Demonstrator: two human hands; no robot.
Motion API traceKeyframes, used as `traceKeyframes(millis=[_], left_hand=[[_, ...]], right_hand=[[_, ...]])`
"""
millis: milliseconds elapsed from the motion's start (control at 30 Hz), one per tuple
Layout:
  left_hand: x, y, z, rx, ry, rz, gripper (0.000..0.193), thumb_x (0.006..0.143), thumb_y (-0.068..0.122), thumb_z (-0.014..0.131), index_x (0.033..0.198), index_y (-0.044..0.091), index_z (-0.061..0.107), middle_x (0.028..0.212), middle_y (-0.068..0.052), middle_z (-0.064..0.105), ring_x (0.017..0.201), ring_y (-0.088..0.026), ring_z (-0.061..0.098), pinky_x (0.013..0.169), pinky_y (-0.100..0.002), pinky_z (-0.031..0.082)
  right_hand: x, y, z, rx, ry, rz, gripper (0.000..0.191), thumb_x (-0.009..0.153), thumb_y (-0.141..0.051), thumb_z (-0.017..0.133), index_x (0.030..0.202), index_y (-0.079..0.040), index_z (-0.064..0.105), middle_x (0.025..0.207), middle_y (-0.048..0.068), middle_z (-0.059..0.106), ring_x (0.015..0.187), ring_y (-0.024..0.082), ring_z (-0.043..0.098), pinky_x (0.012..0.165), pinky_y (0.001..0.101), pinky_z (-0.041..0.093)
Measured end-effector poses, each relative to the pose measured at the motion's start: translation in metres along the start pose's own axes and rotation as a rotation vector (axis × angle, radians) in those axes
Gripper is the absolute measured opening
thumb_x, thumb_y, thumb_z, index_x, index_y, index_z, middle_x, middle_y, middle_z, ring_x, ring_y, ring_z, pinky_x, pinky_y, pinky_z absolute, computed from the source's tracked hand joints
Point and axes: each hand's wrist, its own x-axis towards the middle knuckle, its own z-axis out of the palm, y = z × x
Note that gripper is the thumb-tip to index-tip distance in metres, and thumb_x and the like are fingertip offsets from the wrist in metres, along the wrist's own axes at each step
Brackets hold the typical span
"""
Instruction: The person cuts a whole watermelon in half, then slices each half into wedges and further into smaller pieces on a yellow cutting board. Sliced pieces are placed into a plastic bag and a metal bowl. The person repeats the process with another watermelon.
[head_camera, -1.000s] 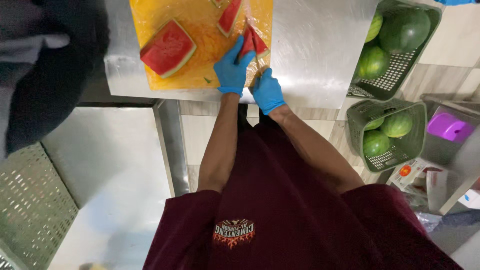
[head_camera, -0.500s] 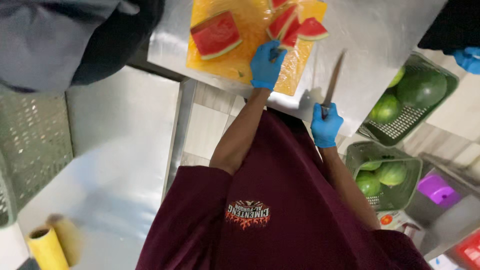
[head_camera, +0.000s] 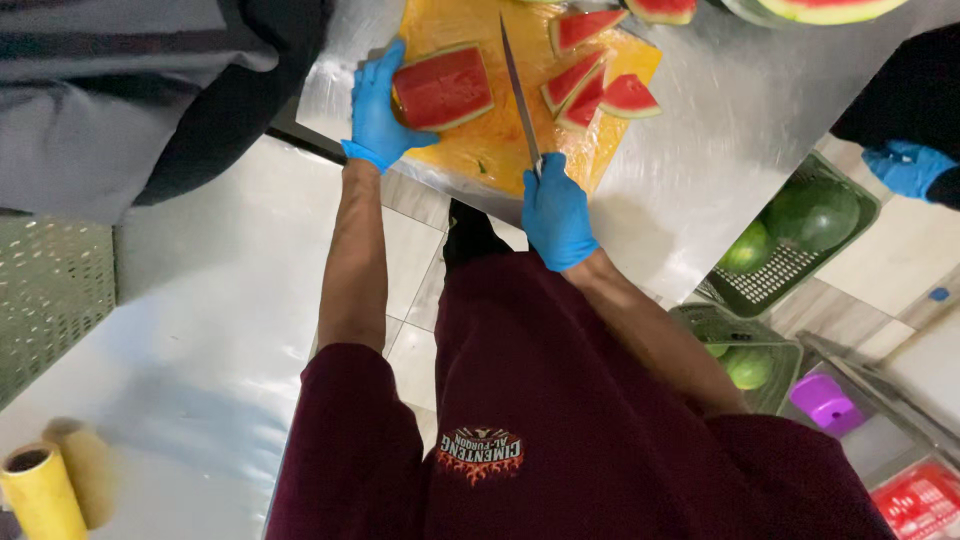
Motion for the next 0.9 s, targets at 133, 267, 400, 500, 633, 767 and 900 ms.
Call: traceKeyframes(millis=[133, 267, 400, 500, 633, 767, 900], left_hand=[[0.002, 0.004, 0.015, -0.225, -0.025, 0.058, 0.116, 0.052, 0.015, 0.104, 0.153, 0.011, 0.045, 0.139, -0.018, 0.051, 0.128, -0.037, 0.056, 0.111, -0.042, 0.051], [-0.016, 0.006, 0.031, -0.352, -0.114, 0.064, 0.11, 0.06, 0.016, 0.102, 0.154, 0.012, 0.046, 0.145, -0.015, 0.057, 0.134, -0.036, 0.059, 0.115, -0.042, 0.051], [-0.049, 0.007, 0.04, -0.317, -0.171, 0.065, 0.102, 0.063, 0.018, 0.097, 0.153, 0.012, 0.047, 0.146, -0.016, 0.057, 0.133, -0.036, 0.06, 0.112, -0.041, 0.053], [-0.059, 0.007, 0.04, -0.336, -0.126, 0.162, 0.102, 0.067, 0.02, 0.098, 0.154, 0.01, 0.044, 0.149, -0.018, 0.054, 0.136, -0.038, 0.057, 0.113, -0.043, 0.053], [-0.056, 0.007, 0.038, -0.343, -0.133, 0.158, 0.102, 0.07, 0.021, 0.099, 0.155, 0.011, 0.044, 0.148, -0.017, 0.055, 0.136, -0.037, 0.058, 0.115, -0.043, 0.052], [-0.055, 0.008, 0.039, -0.356, -0.157, 0.13, 0.102, 0.07, 0.021, 0.098, 0.156, 0.012, 0.044, 0.149, -0.017, 0.055, 0.137, -0.037, 0.058, 0.116, -0.042, 0.052], [-0.058, 0.006, 0.039, -0.354, -0.165, 0.148, 0.106, 0.066, 0.021, 0.098, 0.156, 0.012, 0.043, 0.15, -0.017, 0.054, 0.139, -0.038, 0.055, 0.117, -0.043, 0.049]], right_hand=[[0.008, -0.01, 0.022, -0.024, 0.086, 0.051, 0.024, 0.103, -0.02, 0.062, 0.111, 0.0, 0.051, 0.078, 0.028, 0.068, 0.071, 0.049, 0.067, 0.059, 0.0562, 0.051], [-0.011, -0.006, 0.031, -0.04, 0.161, 0.031, 0.021, 0.106, -0.018, 0.06, 0.111, -0.001, 0.051, 0.077, 0.027, 0.068, 0.07, 0.048, 0.067, 0.058, 0.0558, 0.051], [-0.046, -0.001, 0.039, -0.089, 0.093, 0.089, 0.022, 0.106, -0.016, 0.058, 0.113, 0.002, 0.048, 0.077, 0.028, 0.067, 0.069, 0.05, 0.065, 0.056, 0.0576, 0.048], [-0.065, 0.0, 0.047, -0.063, 0.084, 0.134, 0.021, 0.107, -0.015, 0.057, 0.112, 0.001, 0.045, 0.078, 0.029, 0.066, 0.069, 0.05, 0.064, 0.057, 0.0581, 0.048], [-0.073, -0.002, 0.057, -0.042, 0.087, 0.181, 0.022, 0.107, -0.016, 0.056, 0.111, 0.002, 0.044, 0.078, 0.028, 0.067, 0.07, 0.051, 0.064, 0.057, 0.0584, 0.047], [-0.07, -0.005, 0.06, -0.11, 0.085, 0.156, 0.022, 0.108, -0.019, 0.055, 0.111, 0.001, 0.045, 0.078, 0.029, 0.066, 0.07, 0.05, 0.064, 0.059, 0.058, 0.049], [-0.068, -0.007, 0.055, -0.112, 0.083, 0.156, 0.023, 0.108, -0.019, 0.055, 0.112, 0.002, 0.045, 0.081, 0.028, 0.068, 0.071, 0.049, 0.065, 0.06, 0.0569, 0.05]])
